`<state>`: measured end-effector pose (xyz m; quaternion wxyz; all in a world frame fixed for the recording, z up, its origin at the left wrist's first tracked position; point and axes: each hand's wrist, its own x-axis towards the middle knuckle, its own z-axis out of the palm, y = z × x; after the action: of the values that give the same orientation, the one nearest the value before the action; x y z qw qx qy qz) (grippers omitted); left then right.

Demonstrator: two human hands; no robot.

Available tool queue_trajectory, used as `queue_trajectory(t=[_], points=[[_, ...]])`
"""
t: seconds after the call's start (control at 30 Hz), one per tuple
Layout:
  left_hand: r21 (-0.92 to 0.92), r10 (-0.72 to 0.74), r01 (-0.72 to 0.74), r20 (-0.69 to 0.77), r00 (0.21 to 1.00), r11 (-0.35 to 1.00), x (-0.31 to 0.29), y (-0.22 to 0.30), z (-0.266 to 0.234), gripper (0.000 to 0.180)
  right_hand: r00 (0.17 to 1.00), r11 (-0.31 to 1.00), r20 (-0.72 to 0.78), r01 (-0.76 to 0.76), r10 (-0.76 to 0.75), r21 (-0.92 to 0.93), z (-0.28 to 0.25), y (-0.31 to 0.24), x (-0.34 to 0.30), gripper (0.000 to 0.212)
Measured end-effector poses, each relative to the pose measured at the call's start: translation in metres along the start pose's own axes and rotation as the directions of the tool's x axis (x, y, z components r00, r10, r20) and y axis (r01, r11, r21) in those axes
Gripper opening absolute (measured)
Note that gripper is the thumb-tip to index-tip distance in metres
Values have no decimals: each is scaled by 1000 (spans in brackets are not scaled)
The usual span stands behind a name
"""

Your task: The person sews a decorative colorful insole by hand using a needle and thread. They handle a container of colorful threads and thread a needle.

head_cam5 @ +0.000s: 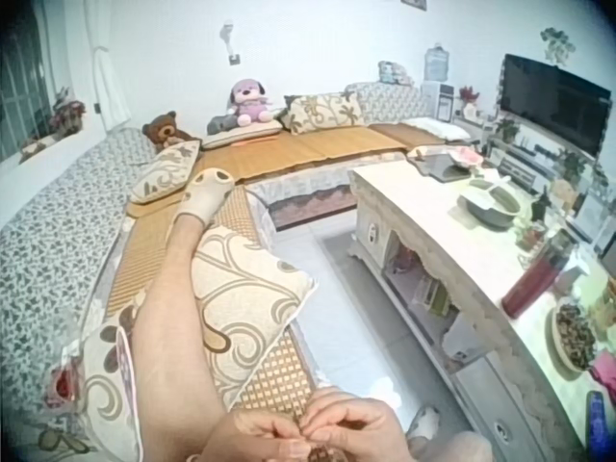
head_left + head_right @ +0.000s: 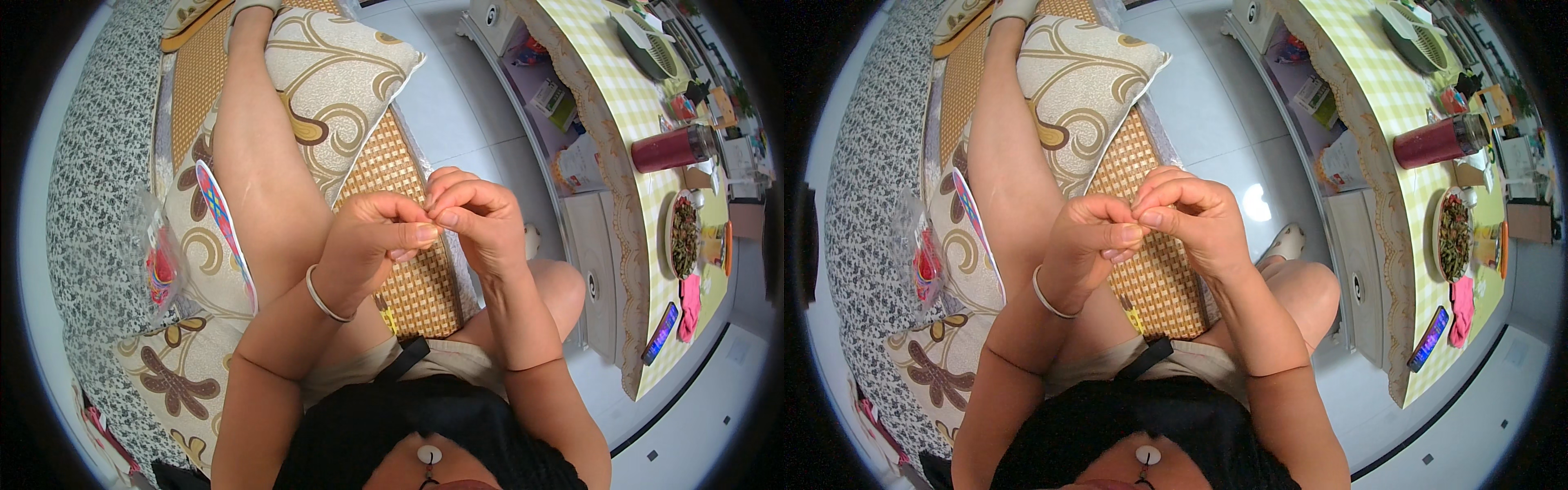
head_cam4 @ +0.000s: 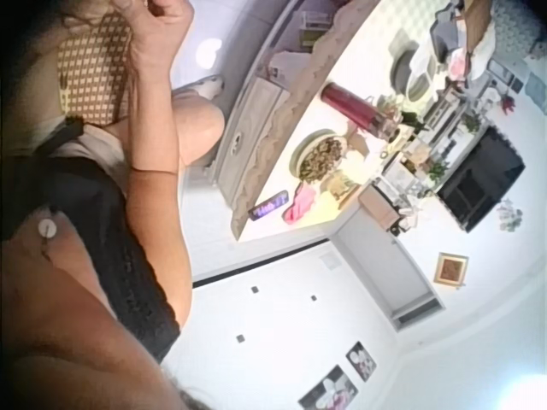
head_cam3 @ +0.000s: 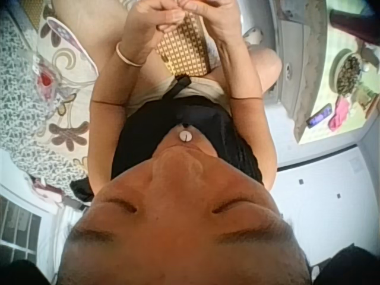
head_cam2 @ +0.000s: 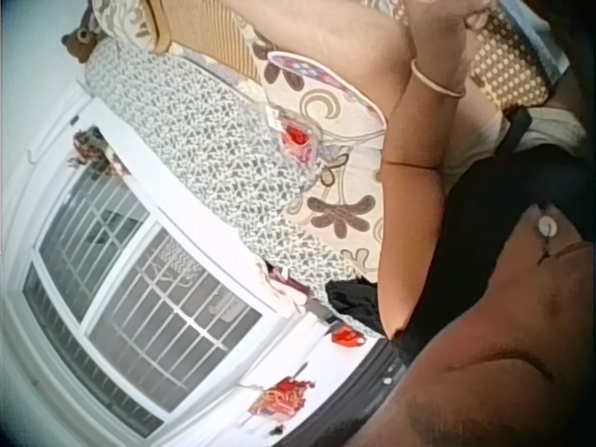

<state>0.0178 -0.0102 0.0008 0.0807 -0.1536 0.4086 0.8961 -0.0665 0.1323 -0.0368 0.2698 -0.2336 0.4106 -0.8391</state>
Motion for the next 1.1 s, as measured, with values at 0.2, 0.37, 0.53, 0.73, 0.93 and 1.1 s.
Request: queue_trajectory(t=[0.2, 0.37, 0.53, 0.73, 0.93, 1.1], points=[[110, 130, -122, -72, 989, 986, 0, -2, 0, 7, 973, 991, -199, -103, 118, 80, 15, -15, 1, 14], [112, 161, -153, -66, 985, 982, 0, -1, 1, 7, 986, 957, -145, 42, -87, -289, 4, -14, -2, 8], [118, 165, -154, -83, 983, 981, 0, -3, 0, 7, 986, 917, -157, -13, -54, -399, 11, -15, -6, 4], [103, 156, -148, -81, 984, 984, 0, -4, 0, 7, 984, 926, -169, -14, -54, -377, 14, -14, -6, 4], [121, 155, -143, -95, 983, 982, 1, -4, 2, 6, 983, 927, -172, -5, -65, -376, 15, -14, -6, 3], [117, 131, -119, -96, 987, 986, 1, -4, 2, 6, 984, 928, -171, -10, -58, -373, 14, -14, -6, 2]])
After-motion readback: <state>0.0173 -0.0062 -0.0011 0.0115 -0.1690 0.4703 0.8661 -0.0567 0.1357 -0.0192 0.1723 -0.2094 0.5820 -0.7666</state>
